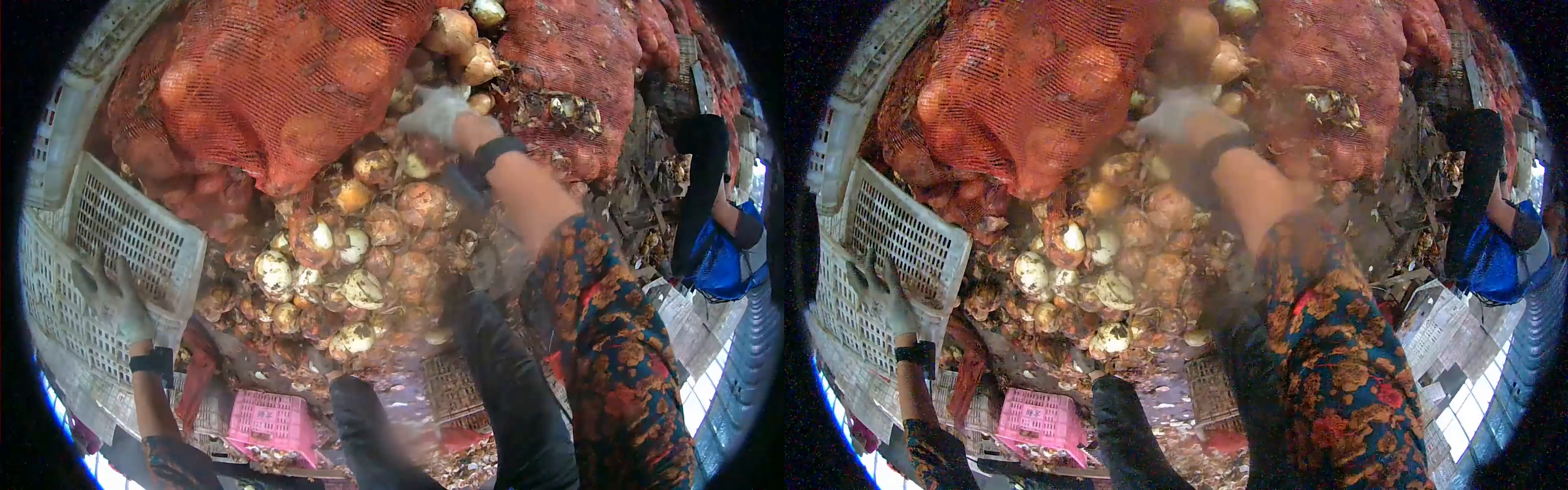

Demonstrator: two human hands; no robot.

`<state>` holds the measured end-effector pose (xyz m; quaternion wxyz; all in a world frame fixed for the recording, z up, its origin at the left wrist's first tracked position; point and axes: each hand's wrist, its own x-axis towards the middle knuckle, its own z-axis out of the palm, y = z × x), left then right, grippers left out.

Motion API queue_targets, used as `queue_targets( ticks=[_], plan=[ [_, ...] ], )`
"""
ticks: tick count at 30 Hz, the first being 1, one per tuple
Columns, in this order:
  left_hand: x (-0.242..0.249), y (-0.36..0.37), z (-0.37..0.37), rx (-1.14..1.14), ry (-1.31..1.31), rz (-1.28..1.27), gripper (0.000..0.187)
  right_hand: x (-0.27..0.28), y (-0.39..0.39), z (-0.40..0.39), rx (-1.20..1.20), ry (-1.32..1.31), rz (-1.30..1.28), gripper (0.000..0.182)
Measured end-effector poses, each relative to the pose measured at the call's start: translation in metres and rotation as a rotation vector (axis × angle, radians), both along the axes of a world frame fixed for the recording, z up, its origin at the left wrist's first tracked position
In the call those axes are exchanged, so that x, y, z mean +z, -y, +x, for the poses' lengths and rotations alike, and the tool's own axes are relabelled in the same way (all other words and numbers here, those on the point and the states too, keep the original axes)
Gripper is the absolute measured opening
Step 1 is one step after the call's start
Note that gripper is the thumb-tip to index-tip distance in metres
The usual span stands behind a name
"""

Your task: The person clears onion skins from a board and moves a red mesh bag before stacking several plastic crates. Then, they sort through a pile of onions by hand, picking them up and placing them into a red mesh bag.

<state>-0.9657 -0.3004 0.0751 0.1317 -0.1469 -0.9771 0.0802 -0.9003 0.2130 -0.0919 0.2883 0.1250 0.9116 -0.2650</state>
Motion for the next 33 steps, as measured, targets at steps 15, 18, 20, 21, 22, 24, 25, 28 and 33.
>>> queue_targets(
  ticks=[15, 18, 20, 21, 22, 24, 25, 28, 33],
  plan=[
    [-0.006, 0.004, -0.003, -0.023, -0.037, 0.019, 0.041, 0.067, 0.156, 0.123, -0.225, 0.000, -0.440, 0.057],
    [-0.007, 0.007, 0.001, -0.036, 0.016, 0.066, 0.042, 0.045, 0.109, 0.080, -0.401, -0.062, -0.278, 0.040],
    [-0.004, 0.006, 0.000, -0.031, 0.038, 0.064, 0.044, -0.021, 0.096, 0.071, -0.295, -0.549, 0.002, 0.031],
    [-0.010, 0.009, 0.000, -0.021, 0.008, 0.146, 0.043, -0.022, 0.101, 0.065, -0.293, -0.551, -0.010, 0.029],
    [-0.004, 0.004, 0.000, -0.009, 0.013, 0.092, 0.041, -0.018, 0.108, 0.057, -0.290, -0.553, -0.022, 0.028],
    [0.001, -0.006, 0.001, -0.009, 0.000, 0.046, 0.041, -0.009, 0.123, 0.045, -0.180, -0.417, -0.146, 0.024],
    [0.000, -0.002, 0.001, -0.010, -0.003, 0.028, 0.041, 0.002, 0.139, 0.041, -0.084, -0.240, -0.178, 0.025],
    [-0.001, 0.001, 0.001, -0.007, 0.003, 0.020, 0.042, 0.004, 0.191, 0.064, 0.130, -0.308, -0.283, 0.041],
    [-0.005, 0.021, -0.004, -0.099, 0.046, -0.063, 0.044, -0.011, 0.217, 0.076, 0.066, -0.029, -0.309, 0.047]
  ],
)
